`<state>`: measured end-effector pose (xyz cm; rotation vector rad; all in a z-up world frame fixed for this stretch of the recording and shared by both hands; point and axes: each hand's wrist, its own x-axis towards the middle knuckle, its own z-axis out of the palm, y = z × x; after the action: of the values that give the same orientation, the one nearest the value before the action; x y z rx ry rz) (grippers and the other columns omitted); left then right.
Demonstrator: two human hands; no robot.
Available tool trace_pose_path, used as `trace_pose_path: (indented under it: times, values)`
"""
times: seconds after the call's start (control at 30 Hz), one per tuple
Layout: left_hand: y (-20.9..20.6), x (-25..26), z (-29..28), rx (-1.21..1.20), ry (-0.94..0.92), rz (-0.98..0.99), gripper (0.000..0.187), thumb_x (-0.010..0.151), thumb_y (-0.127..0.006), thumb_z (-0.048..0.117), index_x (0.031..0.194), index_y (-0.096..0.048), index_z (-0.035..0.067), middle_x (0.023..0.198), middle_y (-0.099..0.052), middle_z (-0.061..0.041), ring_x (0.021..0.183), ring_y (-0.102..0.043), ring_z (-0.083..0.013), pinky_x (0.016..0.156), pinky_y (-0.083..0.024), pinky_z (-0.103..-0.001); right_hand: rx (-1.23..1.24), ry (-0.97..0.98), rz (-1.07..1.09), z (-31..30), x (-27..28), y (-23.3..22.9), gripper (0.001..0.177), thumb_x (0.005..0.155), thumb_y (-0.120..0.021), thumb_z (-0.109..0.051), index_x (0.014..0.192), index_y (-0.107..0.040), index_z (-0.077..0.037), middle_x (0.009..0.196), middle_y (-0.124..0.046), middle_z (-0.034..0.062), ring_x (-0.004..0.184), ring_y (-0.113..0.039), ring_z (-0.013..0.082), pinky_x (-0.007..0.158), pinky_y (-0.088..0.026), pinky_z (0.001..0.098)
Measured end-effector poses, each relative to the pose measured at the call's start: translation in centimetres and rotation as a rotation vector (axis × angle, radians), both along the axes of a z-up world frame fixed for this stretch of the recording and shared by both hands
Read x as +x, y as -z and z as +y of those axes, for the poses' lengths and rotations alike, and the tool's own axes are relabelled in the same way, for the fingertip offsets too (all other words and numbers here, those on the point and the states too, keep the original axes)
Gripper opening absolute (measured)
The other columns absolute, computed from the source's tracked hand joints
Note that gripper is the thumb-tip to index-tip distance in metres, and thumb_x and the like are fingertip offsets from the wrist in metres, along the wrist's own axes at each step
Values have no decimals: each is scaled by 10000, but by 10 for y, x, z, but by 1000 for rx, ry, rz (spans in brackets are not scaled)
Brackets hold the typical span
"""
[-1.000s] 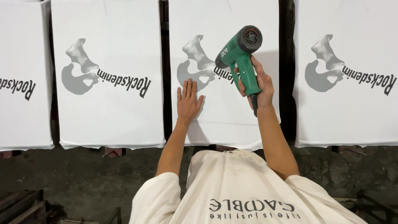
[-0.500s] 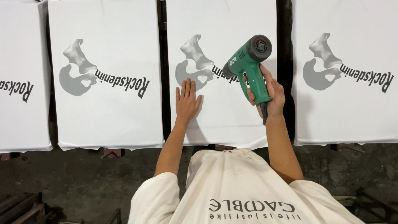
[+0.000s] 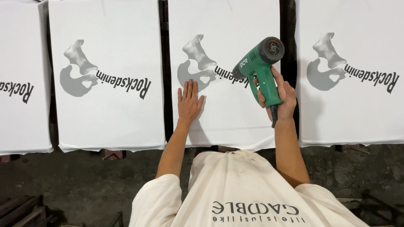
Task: The person uses a green heat gun to apply heat to a logo on a white t-shirt laid flat on a table. They move the heat gun back and forth over the design while keeping their left hand on the fabric. The person repeats this process on multiple shirts lined up on the table.
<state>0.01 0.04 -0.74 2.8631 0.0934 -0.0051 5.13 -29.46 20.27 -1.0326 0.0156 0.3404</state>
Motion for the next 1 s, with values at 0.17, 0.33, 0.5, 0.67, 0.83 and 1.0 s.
trace_pose_path:
  times: [0.17, 0.33, 0.5, 0.67, 0.83, 1.0]
  values:
    - [1, 0, 0, 2, 0, 3, 677, 1057, -297, 569, 1609, -261, 179, 1689, -195, -45, 1561, -134, -211, 1259, -42, -489, -15, 34, -20, -4, 2, 6, 826, 917, -441, -626, 1583, -326, -151, 1215, -612, 262, 637, -590, 193, 485, -471, 295]
    - [1, -1, -1, 11, 3, -3, 669, 1064, -282, 565, 1607, -266, 174, 1690, -193, -47, 1562, -128, -210, 1259, -31, -482, -4, 55, 10, -11, -8, -2, 819, 920, -447, -631, 1578, -336, -155, 1201, -613, 251, 656, -589, 192, 499, -474, 290]
    - [3, -2, -2, 39, 6, 3, 674, 1060, -288, 571, 1608, -253, 182, 1693, -182, -39, 1563, -120, -194, 1260, -25, -477, -51, 62, 1, -23, -15, 1, 817, 914, -434, -641, 1577, -346, -170, 1208, -614, 261, 639, -577, 203, 488, -466, 296]
    - [1, -3, -4, -1, 19, 21, 683, 1058, -272, 582, 1608, -254, 177, 1693, -176, -48, 1563, -115, -203, 1261, -26, -487, -39, 58, 32, -37, -19, 6, 828, 919, -420, -650, 1582, -338, -161, 1221, -607, 279, 638, -576, 207, 480, -467, 294]
    - [-5, -5, -20, -19, 56, 16, 684, 1055, -292, 578, 1610, -243, 181, 1692, -177, -53, 1561, -131, -208, 1263, -48, -497, -105, 91, 7, -36, -17, 2, 821, 935, -412, -657, 1581, -336, -156, 1211, -610, 274, 643, -577, 207, 487, -466, 294]
    - [-9, 0, -47, -41, 116, -7, 690, 1049, -323, 575, 1605, -259, 173, 1689, -193, -58, 1560, -155, -208, 1267, -59, -496, -110, 137, -6, -32, -8, -2, 814, 947, -384, -662, 1584, -324, -159, 1216, -621, 251, 657, -588, 194, 501, -469, 286]
